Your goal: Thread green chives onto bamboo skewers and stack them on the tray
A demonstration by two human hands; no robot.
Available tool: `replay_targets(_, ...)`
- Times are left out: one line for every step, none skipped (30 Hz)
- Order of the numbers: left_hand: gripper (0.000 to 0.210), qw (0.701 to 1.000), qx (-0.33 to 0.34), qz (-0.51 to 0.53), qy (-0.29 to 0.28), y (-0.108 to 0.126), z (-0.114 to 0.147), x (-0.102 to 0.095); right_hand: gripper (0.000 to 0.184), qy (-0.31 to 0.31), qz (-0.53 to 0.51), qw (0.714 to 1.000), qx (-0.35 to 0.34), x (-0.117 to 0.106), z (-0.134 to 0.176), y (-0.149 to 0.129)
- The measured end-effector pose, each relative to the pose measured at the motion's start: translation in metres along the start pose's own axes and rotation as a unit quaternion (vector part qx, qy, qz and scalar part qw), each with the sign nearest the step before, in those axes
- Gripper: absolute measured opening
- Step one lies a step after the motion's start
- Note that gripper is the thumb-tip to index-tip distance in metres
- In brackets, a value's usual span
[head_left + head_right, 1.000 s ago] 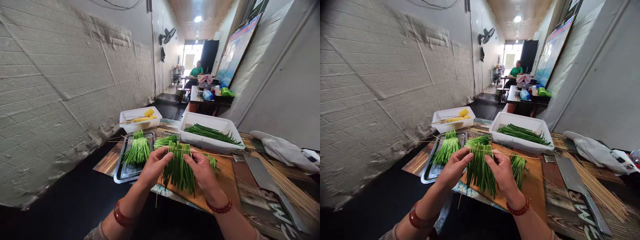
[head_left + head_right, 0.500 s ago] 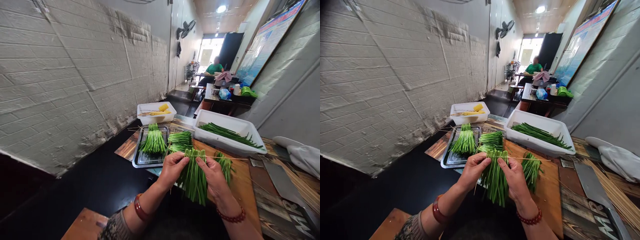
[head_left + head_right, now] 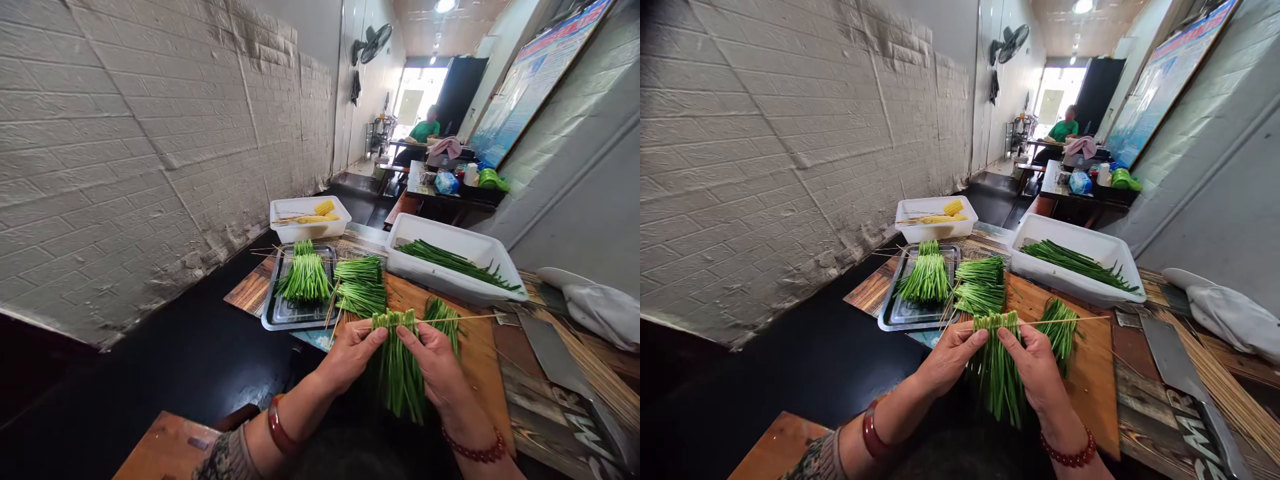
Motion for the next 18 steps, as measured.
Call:
replay_targets(0.039,1.000,-0.002,0.004,-0.004,-0.002,0.000,0.000,0.030,-0.001,-0.001,1.000,0.002,0.000,0.000,0.000)
replay_targets(0.040,1.000,-0.006,0.011,-0.006,-0.004,0.000,0.000,0.030,-0.004,-0.001,1.000,0.004,0.001,0.000,0.001)
replay_targets(0.043,1.000,-0.012,0.024,-0.010,-0.006,0.001,-0.001,0.031,-0.007,0.002,1.000,0.005,0.001,0.001,0.001)
replay_targets(0.048,0.999,-0.019,0.039,-0.016,-0.008,0.001,-0.001,0.031,-0.011,0.013,1.000,0.004,0.001,0.002,0.001)
replay_targets(0.055,0.998,-0.028,0.053,-0.023,-0.010,0.002,-0.001,0.030,-0.016,0.031,0.999,-0.001,0.002,0.003,0.000)
replay_targets(0.062,0.997,-0.039,0.063,-0.031,-0.012,0.002,0.000,0.030,-0.022,0.056,0.998,-0.009,0.001,0.004,-0.001)
replay_targets(0.067,0.996,-0.049,0.067,-0.037,-0.015,0.003,0.000,0.029,-0.026,0.089,0.995,-0.021,0.001,0.006,-0.003)
replay_targets(0.070,0.995,-0.060,0.065,-0.041,-0.018,0.003,0.001,0.027,-0.027,0.129,0.991,-0.036,0.000,0.007,-0.005)
replay_targets(0.070,0.995,-0.068,0.059,-0.043,-0.021,0.003,0.002,0.025,-0.023,0.172,0.983,-0.053,-0.002,0.009,-0.008)
replay_targets(0.069,0.995,-0.074,0.052,-0.040,-0.023,0.003,0.003,0.023,-0.012,0.214,0.974,-0.072,-0.005,0.011,-0.011)
replay_targets(0.067,0.995,-0.077,0.048,-0.037,-0.026,0.004,0.003,0.021,0.003,0.252,0.963,-0.090,-0.008,0.013,-0.014)
replay_targets(0.064,0.995,-0.079,0.048,-0.032,-0.028,0.004,0.004,0.020,0.018,0.284,0.953,-0.105,-0.012,0.015,-0.017)
replay_targets(0.059,0.995,-0.083,0.050,-0.026,-0.031,0.004,0.003,0.020,0.028,0.306,0.945,-0.115,-0.016,0.017,-0.019)
replay_targets(0.054,0.994,-0.087,0.056,-0.020,-0.033,0.004,0.003,0.021,0.032,0.320,0.939,-0.119,-0.021,0.019,-0.020)
replay_targets(0.049,0.994,-0.094,0.062,-0.014,-0.036,0.004,0.002,0.022,0.033,0.328,0.937,-0.116,-0.026,0.021,-0.021)
replay_targets(0.046,0.992,-0.103,0.069,-0.007,-0.039,0.005,0.000,0.023,0.034,0.331,0.937,-0.109,-0.033,0.024,-0.021)
replay_targets(0.044,0.991,-0.113,0.075,-0.002,-0.042,0.005,-0.001,0.023,0.041,0.332,0.937,-0.100,-0.041,0.027,-0.021)
replay_targets(0.043,0.989,-0.123,0.078,0.001,-0.045,0.006,-0.002,0.024,0.058,0.331,0.937,-0.093,-0.051,0.031,-0.023)
Point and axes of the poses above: each hand's wrist, its own z-axis away from the middle knuckle, its own x-axis out of the palm, y = z × x, the point moved 7 cm from there along -z, towards the middle knuckle, and after that the axes turned 1 degree about -z, right-handed, at the moved point
